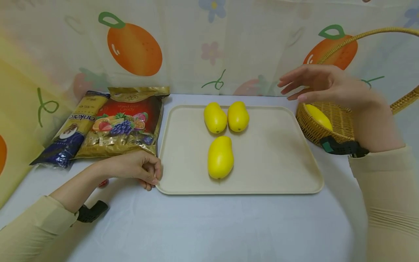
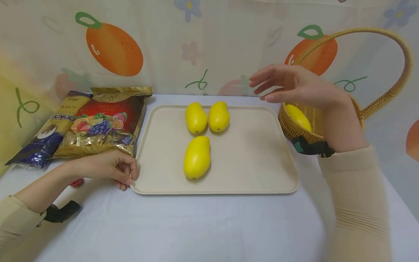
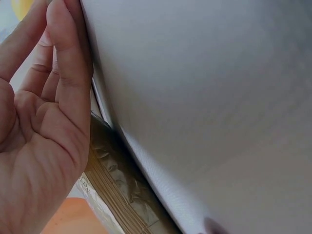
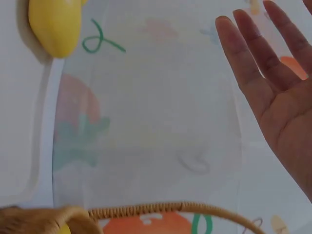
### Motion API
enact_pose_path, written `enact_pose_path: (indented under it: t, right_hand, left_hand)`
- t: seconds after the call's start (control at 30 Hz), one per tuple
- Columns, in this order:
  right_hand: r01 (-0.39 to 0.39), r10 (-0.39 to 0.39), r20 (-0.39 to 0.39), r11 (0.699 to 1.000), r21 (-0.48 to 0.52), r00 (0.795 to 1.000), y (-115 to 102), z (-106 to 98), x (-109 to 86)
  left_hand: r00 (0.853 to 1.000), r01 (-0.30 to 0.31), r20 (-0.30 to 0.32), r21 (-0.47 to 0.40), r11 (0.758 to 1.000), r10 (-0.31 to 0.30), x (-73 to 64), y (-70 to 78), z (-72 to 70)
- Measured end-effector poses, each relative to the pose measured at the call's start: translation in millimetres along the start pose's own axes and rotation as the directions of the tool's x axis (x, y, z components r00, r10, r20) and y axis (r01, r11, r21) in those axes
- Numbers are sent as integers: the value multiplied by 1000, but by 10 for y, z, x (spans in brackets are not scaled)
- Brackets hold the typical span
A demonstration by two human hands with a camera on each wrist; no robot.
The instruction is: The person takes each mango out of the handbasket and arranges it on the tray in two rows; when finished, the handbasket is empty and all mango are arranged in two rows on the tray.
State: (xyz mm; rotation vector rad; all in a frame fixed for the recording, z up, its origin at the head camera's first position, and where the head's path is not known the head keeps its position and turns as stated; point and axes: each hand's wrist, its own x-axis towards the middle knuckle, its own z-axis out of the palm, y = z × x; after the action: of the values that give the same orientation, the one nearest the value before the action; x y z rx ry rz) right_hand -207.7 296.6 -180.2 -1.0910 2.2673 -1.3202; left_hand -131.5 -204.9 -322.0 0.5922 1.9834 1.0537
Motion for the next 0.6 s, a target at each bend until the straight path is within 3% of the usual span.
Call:
enact_pose_path:
  t: [0.17, 0.43, 0.6]
  right_hand:
    - [-117, 99, -116, 980, -161, 988, 8, -188, -147]
    - [-209, 175, -166, 953, -217, 970, 219, -537, -339]
    - [-354, 318, -177, 904, -241, 931, 456, -739, -468]
  left_hand:
    - [1000, -4, -1, 10, 1000, 4, 0, -2, 1]
    - [1000, -6, 3, 12, 1000, 6, 5, 7, 6]
    - [1000, -5, -1, 20, 1000, 5, 3, 17, 7]
